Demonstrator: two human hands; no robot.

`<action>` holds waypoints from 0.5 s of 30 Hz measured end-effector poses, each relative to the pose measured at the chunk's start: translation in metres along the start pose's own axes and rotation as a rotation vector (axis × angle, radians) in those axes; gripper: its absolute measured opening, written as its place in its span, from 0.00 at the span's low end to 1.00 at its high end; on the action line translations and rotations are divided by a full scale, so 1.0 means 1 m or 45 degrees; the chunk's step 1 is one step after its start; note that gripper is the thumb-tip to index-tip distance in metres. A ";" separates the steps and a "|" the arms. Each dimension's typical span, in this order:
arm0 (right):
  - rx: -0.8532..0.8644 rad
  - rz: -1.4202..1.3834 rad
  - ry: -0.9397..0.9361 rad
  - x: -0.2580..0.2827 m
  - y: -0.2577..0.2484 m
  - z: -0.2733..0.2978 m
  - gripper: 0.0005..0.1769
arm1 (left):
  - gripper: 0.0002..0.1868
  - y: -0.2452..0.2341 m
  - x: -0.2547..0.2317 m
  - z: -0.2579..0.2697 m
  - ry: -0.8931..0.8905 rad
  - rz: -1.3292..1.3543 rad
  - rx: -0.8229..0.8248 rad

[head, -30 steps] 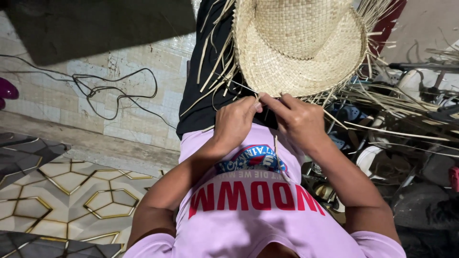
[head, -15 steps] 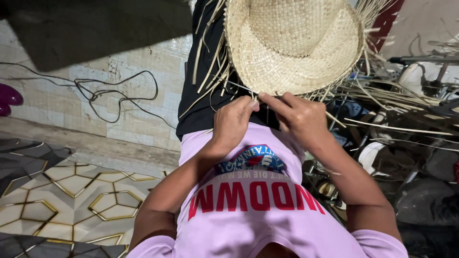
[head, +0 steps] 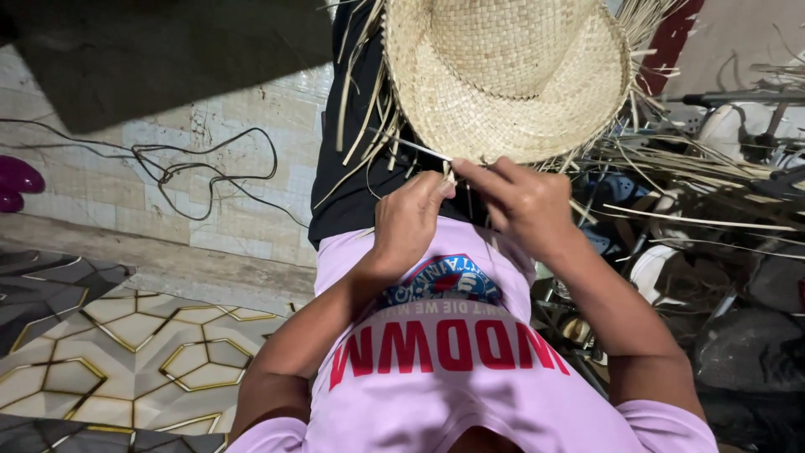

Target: Trimming excess straw from the brim of a handmade hat using a knife

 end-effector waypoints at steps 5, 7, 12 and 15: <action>-0.019 -0.112 0.112 -0.019 -0.018 0.011 0.20 | 0.13 -0.004 0.013 0.007 -0.103 0.099 -0.019; -0.017 -0.115 0.092 -0.018 -0.022 0.012 0.19 | 0.13 -0.006 0.013 0.008 -0.117 0.086 -0.032; 0.024 -0.041 0.035 -0.010 -0.020 0.010 0.16 | 0.13 -0.010 0.012 0.009 -0.141 0.085 -0.053; 0.011 0.019 0.010 -0.005 -0.022 0.008 0.15 | 0.13 -0.011 0.014 0.009 -0.151 0.075 -0.065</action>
Point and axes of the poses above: each hand's wrist, its own z-axis away from the middle knuckle, its own y-axis out of the palm, x = y × z, the point moved 9 cm from there along -z, towards the middle knuckle, and after that the axes turned 9 degrees about z, right-handed, at the moved point
